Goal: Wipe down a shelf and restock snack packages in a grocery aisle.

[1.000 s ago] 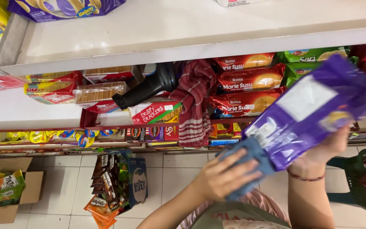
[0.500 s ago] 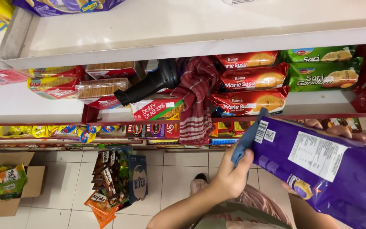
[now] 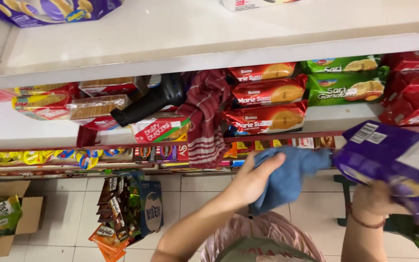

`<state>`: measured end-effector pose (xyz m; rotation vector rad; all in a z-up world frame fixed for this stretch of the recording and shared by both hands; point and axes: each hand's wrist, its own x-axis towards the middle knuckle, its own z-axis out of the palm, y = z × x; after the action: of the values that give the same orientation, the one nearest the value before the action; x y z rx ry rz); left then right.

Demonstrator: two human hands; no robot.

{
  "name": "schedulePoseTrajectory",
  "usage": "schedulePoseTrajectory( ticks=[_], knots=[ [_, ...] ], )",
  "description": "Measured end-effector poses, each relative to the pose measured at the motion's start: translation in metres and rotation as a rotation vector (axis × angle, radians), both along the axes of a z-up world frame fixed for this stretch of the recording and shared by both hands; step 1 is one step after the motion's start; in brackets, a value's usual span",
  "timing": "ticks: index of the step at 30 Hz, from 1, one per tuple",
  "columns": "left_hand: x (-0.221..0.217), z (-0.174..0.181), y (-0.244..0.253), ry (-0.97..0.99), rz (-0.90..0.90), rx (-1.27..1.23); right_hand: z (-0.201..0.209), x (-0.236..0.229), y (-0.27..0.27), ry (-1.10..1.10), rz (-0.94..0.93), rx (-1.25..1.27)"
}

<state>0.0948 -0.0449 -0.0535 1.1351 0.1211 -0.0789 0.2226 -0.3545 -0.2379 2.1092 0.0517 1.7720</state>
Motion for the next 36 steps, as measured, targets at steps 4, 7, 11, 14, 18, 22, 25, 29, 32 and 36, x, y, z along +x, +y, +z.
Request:
schedulePoseTrajectory(
  ticks=[4,7,11,14,18,22,25,29,32,36],
  knots=[
    [0.057,0.067,-0.020,-0.459,-0.047,0.651,0.161,-0.051,0.060,0.508,1.739,1.301],
    [0.127,0.033,-0.063,-0.951,0.120,0.898,0.183,-0.063,0.061,0.487,1.673,1.542],
    [0.170,-0.017,-0.095,-1.150,0.445,1.600,0.173,-0.071,0.044,0.528,1.627,1.640],
    [0.162,-0.015,-0.088,-1.114,0.259,1.937,0.161,-0.071,0.038,0.464,1.600,1.682],
    [0.121,0.000,-0.051,-0.870,0.050,1.926,0.152,-0.067,0.041,0.488,1.628,1.736],
    [0.075,0.023,0.042,-0.431,0.258,1.992,0.145,-0.063,0.045,0.581,1.683,1.850],
    [0.036,0.075,0.110,-0.201,0.495,2.084,0.126,-0.062,0.047,0.598,1.782,1.918],
    [0.030,0.058,0.146,-0.160,0.439,2.146,0.131,-0.065,0.074,0.657,1.853,1.867],
    [0.035,0.049,0.160,-0.183,0.382,2.117,0.129,-0.070,0.091,0.684,1.863,1.905],
    [0.041,0.056,0.177,-0.421,0.548,1.850,0.124,-0.077,0.108,0.798,1.854,1.949]
  ],
)
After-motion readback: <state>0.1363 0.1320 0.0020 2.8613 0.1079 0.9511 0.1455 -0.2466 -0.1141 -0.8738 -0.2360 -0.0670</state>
